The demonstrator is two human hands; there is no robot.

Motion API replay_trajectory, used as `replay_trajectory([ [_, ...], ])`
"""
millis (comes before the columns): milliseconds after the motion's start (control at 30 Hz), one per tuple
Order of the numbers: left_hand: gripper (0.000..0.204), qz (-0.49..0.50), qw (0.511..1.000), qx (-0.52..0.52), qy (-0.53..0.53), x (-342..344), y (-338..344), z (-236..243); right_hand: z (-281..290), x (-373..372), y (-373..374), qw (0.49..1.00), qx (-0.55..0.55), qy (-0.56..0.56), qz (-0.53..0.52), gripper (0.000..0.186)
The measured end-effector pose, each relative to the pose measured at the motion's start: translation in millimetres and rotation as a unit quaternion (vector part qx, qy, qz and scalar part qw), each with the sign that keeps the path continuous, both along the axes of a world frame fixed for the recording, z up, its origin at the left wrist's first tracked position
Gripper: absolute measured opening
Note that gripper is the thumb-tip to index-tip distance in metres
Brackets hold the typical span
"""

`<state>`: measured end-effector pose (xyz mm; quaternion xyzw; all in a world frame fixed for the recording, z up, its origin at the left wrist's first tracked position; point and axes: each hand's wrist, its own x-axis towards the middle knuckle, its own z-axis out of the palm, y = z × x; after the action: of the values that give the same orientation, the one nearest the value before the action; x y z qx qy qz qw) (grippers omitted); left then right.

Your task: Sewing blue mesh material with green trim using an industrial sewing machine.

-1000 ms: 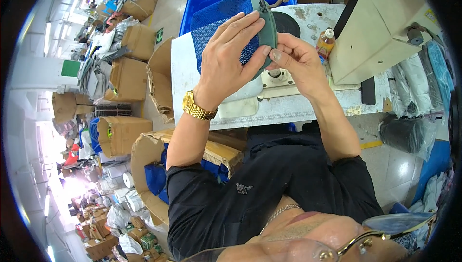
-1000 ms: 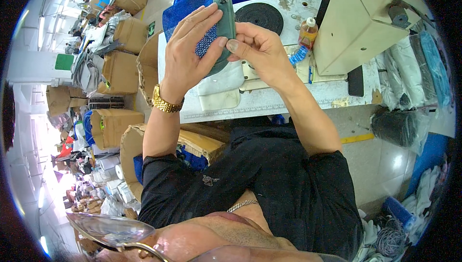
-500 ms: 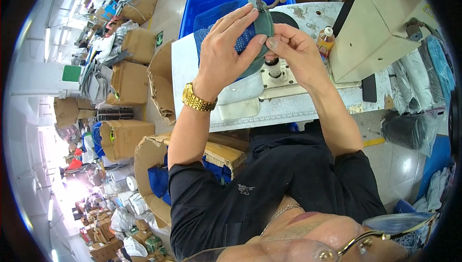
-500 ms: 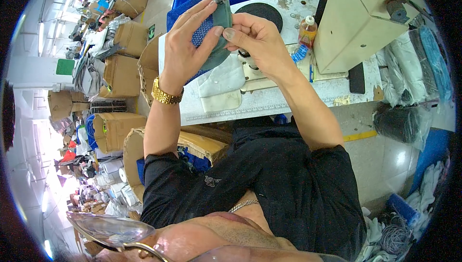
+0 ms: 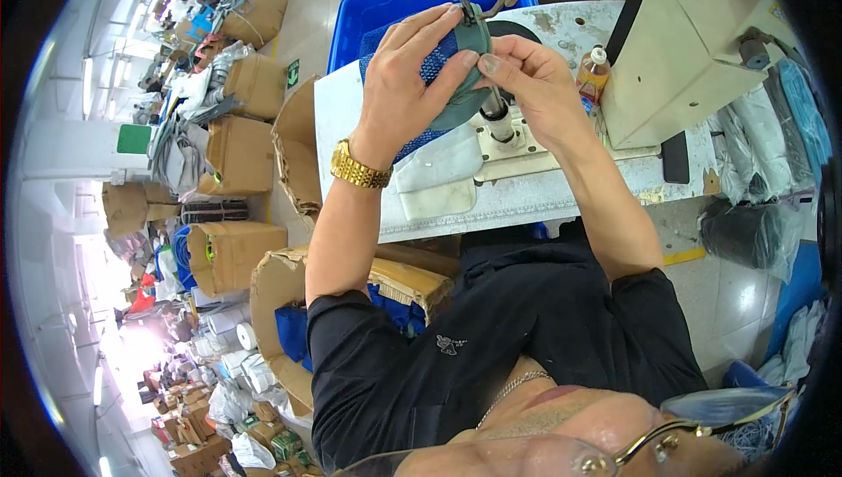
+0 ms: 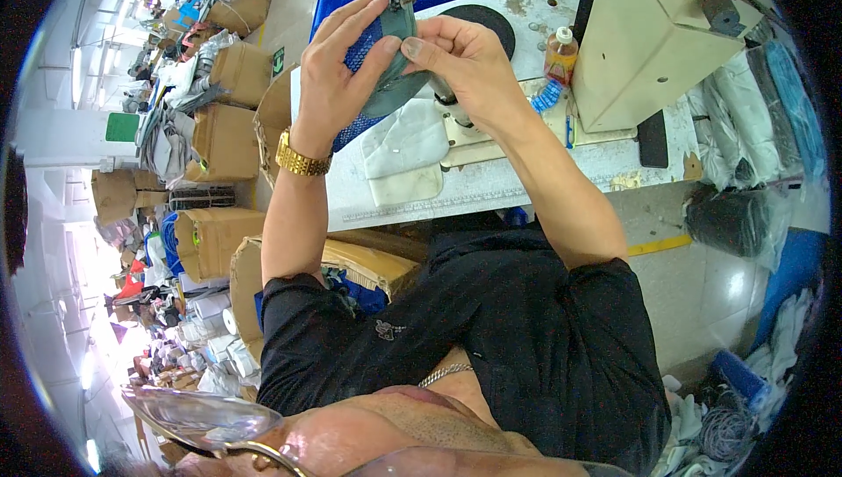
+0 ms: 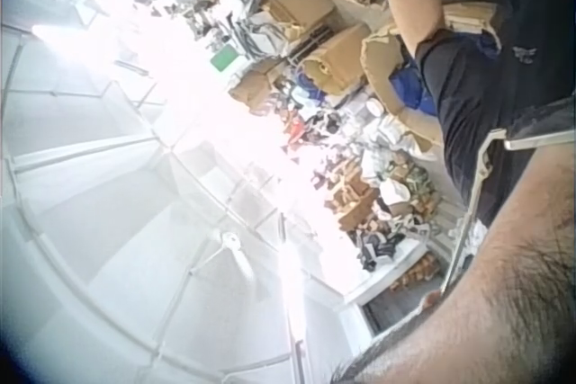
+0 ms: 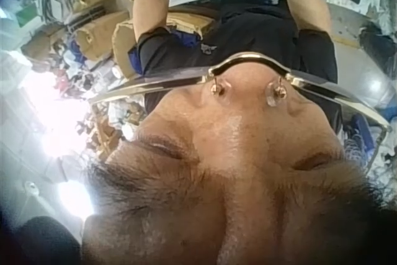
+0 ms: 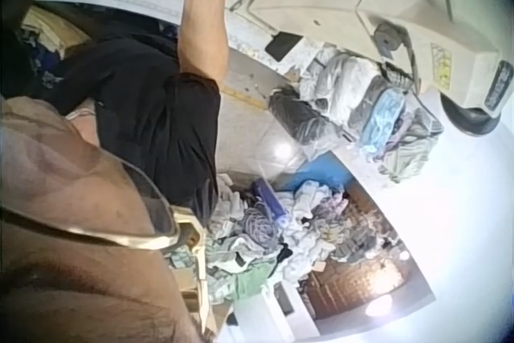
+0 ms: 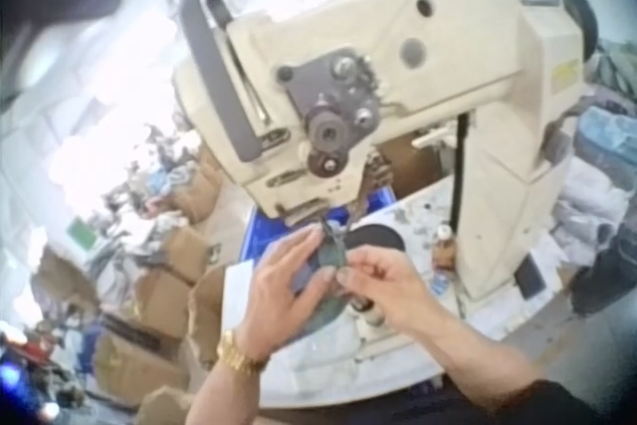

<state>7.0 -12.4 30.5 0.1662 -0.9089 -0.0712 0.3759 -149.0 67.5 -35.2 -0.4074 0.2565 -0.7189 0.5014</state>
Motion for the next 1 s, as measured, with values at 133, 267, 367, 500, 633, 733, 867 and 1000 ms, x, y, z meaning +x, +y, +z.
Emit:
replay_trajectory([
  [133,0.043,-0.030,0.999,0.029,-0.003,2,-10,2,0,2,-1,1.000,-0.001,-0.005,0.007,0.021],
  [267,0.044,-0.022,0.998,0.064,0.007,-1,-6,0,-5,4,-3,1.000,0.007,-0.020,-0.010,0.020],
  [367,0.043,-0.011,0.998,0.053,0.018,-4,-7,1,-4,3,-4,1.000,0.018,0.004,-0.007,0.019],
  [500,0.041,0.009,0.996,0.081,0.021,-5,-5,0,-5,8,1,0.998,0.013,0.055,-0.005,0.019],
  [633,0.041,0.016,0.994,0.101,0.028,-8,-7,0,-3,9,1,0.990,0.021,0.132,-0.038,0.016],
  [733,0.043,0.004,0.995,0.096,0.005,-6,-12,3,1,12,1,0.984,0.019,0.169,-0.047,0.016],
  [867,0.046,-0.030,0.986,0.145,-0.072,-2,-25,17,-5,12,-4,0.982,0.013,0.179,-0.053,0.018],
  [1000,0.047,-0.084,0.980,0.150,-0.097,-1,-40,7,-4,16,-2,0.980,0.009,0.191,-0.046,0.019],
])
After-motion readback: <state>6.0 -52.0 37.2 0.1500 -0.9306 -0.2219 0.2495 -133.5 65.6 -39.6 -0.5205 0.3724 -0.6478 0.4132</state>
